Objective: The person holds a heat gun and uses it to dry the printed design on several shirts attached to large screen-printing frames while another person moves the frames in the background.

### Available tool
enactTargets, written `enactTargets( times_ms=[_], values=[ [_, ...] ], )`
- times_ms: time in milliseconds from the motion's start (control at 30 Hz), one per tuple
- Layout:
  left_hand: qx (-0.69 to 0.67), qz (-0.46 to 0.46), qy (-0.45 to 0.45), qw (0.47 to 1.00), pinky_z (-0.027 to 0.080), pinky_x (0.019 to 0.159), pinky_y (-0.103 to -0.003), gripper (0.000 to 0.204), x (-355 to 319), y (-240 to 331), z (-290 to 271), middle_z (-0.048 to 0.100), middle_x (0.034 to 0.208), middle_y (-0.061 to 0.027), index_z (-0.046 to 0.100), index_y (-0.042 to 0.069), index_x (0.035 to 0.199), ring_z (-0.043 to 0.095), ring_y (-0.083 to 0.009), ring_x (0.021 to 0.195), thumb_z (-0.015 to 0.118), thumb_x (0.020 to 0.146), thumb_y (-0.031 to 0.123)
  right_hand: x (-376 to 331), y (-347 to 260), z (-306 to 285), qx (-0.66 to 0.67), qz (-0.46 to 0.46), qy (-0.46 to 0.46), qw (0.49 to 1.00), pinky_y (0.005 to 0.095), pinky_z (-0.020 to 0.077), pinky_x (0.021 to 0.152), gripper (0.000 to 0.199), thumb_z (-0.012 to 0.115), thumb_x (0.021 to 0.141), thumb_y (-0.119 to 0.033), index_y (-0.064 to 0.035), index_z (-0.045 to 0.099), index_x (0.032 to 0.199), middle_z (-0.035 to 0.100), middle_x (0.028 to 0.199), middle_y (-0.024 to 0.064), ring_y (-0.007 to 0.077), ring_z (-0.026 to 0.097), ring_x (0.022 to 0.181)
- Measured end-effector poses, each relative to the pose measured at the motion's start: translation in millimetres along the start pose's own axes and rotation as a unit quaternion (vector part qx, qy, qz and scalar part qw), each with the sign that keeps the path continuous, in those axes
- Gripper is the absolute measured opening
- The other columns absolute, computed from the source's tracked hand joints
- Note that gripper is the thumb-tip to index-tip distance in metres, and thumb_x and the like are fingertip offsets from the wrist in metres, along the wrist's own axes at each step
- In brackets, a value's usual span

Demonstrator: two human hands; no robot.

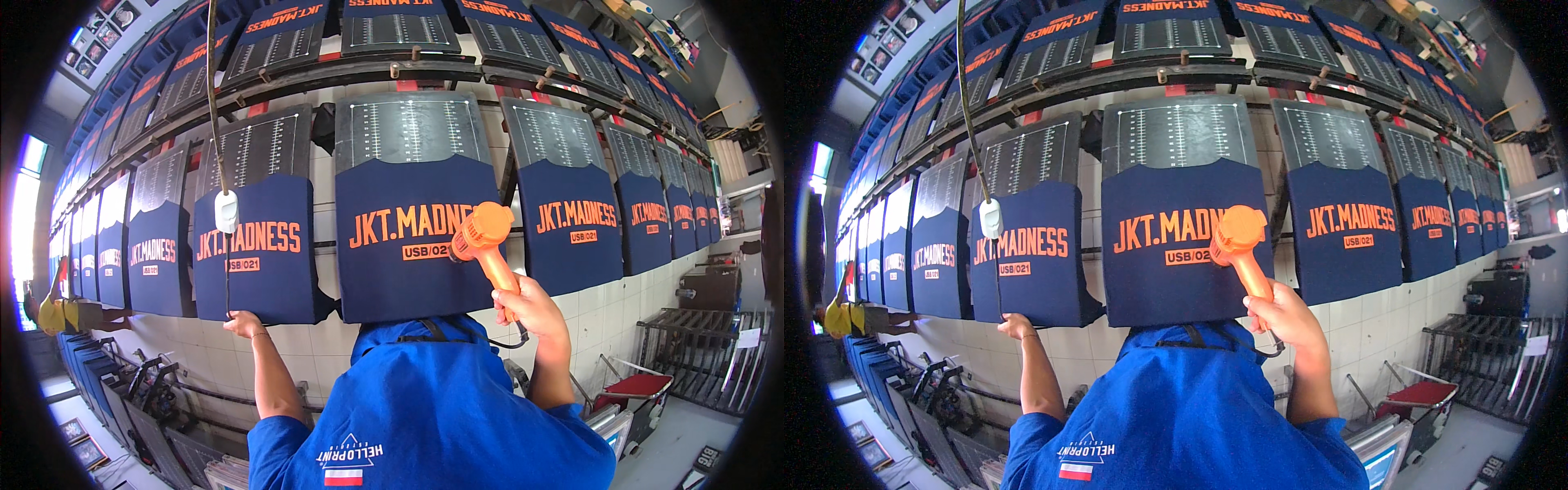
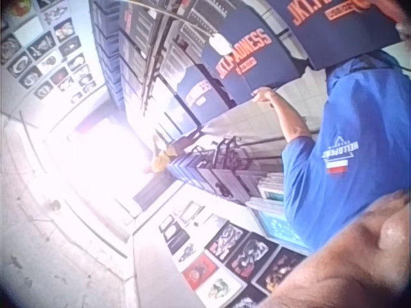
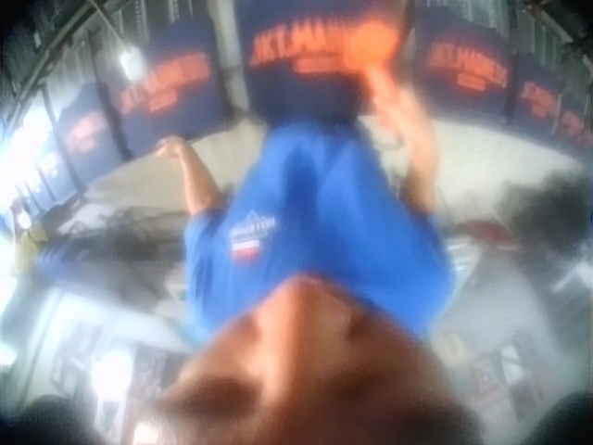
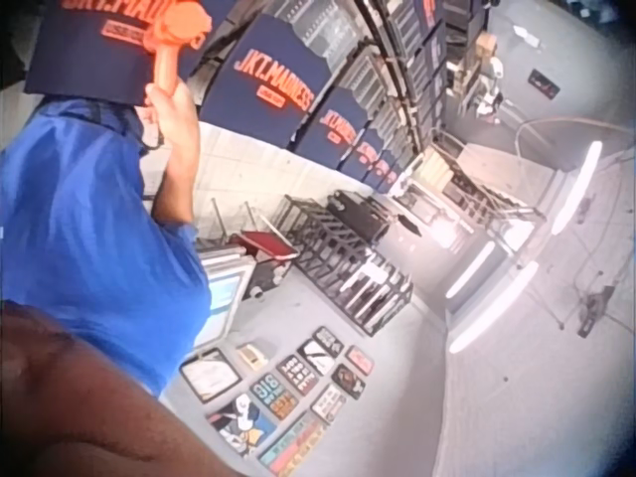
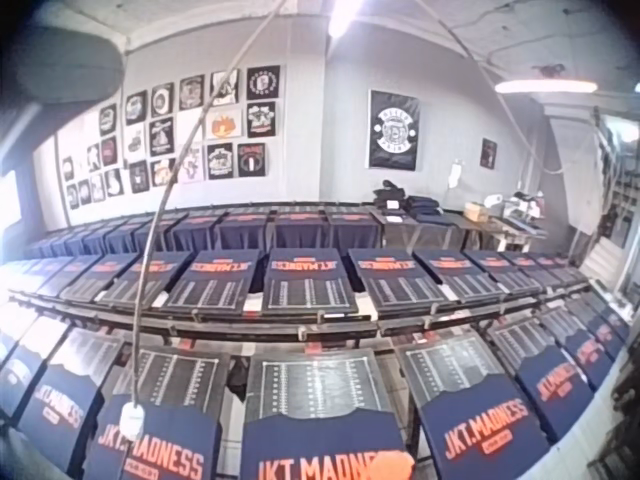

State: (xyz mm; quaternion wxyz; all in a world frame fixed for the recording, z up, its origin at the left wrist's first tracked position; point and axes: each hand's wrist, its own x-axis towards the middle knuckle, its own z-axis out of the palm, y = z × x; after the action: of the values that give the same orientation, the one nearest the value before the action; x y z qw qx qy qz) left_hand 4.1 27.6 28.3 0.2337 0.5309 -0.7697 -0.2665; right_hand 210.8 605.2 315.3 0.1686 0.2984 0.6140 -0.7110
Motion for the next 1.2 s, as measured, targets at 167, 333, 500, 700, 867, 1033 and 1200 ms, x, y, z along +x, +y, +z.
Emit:
enactTargets(
  times_ms=[167, 333, 500, 700, 867, 1033, 1200],
  values=[
    [0.0, -0.019, -0.012, 1.0, 0.05, 0.081, -0.051, 0.038, -14.0, 15.5, -5.9, 0.058, 0.106, -0.0314, 0.045, -0.007, 0.112, 0.061, -0.0464, 0.094, 0.045, 0.098, 0.028, 8.3, 2.6, 22.2, 0.006, -0.01, -0.035, 0.999, 0.0245, 0.049, 0.051, 0.022, 0.062, 0.09, -0.017, -0.0004, 0.05, 0.1, 0.056, 0.074, 0.0042, 0.0112, 0.059, 0.057],
    [0.004, 0.021, -0.04, 0.999, 0.049, 0.085, -0.051, 0.042, 1.2, 0.6, -10.9, 0.057, 0.11, -0.0317, 0.046, -0.009, 0.114, 0.06, -0.0457, 0.1, 0.048, 0.097, 0.029, 27.5, 2.5, 65.2, 0.027, -0.014, -0.108, 0.994, 0.0238, 0.0497, 0.052, 0.029, 0.063, 0.09, -0.02, 0.0006, 0.051, 0.106, 0.057, 0.078, 0.0056, 0.0111, 0.06, 0.059],
    [-0.05, 0.11, -0.118, 0.986, 0.046, 0.09, -0.045, 0.043, 36.1, -41.9, -23.9, 0.053, 0.119, -0.0304, 0.043, -0.01, 0.125, 0.056, -0.0406, 0.108, 0.044, 0.1, 0.025, 42.4, -5.7, 104.6, 0.054, -0.017, -0.16, 0.986, 0.0247, 0.0503, 0.054, 0.028, 0.062, 0.09, -0.019, -0.0001, 0.05, 0.105, 0.055, 0.076, 0.0045, 0.0116, 0.06, 0.061],
    [-0.033, 0.159, -0.116, 0.98, 0.05, 0.082, -0.037, 0.04, 148.8, -56.4, -49.7, 0.056, 0.119, -0.021, 0.045, -0.007, 0.127, 0.059, -0.0302, 0.102, 0.04, 0.101, 0.022, 64.1, -27.6, 173.0, 0.11, -0.009, -0.209, 0.972, 0.0274, 0.0504, 0.056, 0.026, 0.063, 0.089, -0.017, -0.0015, 0.051, 0.104, 0.054, 0.075, 0.004, 0.0131, 0.059, 0.061],
    [-0.105, 0.16, -0.122, 0.974, 0.05, 0.08, -0.037, 0.035, 287.9, -26.8, -49.2, 0.058, 0.113, -0.0163, 0.049, -0.002, 0.123, 0.059, -0.0235, 0.098, 0.041, 0.1, 0.023, 91.3, -37.1, 258.6, 0.114, -0.005, -0.193, 0.975, 0.0273, 0.0496, 0.055, 0.026, 0.063, 0.089, -0.018, -0.0017, 0.051, 0.106, 0.054, 0.075, 0.004, 0.0134, 0.059, 0.06],
    [-0.101, 0.223, -0.12, 0.962, 0.049, 0.082, -0.036, 0.034, 413.2, 50.8, -38.3, 0.058, 0.113, -0.0174, 0.051, -0.004, 0.12, 0.059, -0.0271, 0.099, 0.039, 0.101, 0.021, 120.8, -33.2, 355.2, 0.155, -0.004, -0.128, 0.98, 0.0269, 0.0486, 0.052, 0.027, 0.063, 0.09, -0.021, -0.0018, 0.054, 0.106, 0.056, 0.074, 0.0038, 0.0141, 0.06, 0.06],
    [-0.024, 0.331, -0.053, 0.942, 0.042, 0.095, -0.04, 0.029, 501.7, 66.2, -12.7, 0.057, 0.116, -0.0178, 0.053, -0.004, 0.119, 0.056, -0.0324, 0.108, 0.04, 0.098, 0.012, 117.9, -44.2, 410.9, 0.167, -0.024, -0.04, 0.985, 0.0269, 0.0498, 0.051, 0.028, 0.062, 0.091, -0.024, -0.0018, 0.056, 0.107, 0.057, 0.074, 0.0043, 0.0147, 0.061, 0.058]
  ],
)
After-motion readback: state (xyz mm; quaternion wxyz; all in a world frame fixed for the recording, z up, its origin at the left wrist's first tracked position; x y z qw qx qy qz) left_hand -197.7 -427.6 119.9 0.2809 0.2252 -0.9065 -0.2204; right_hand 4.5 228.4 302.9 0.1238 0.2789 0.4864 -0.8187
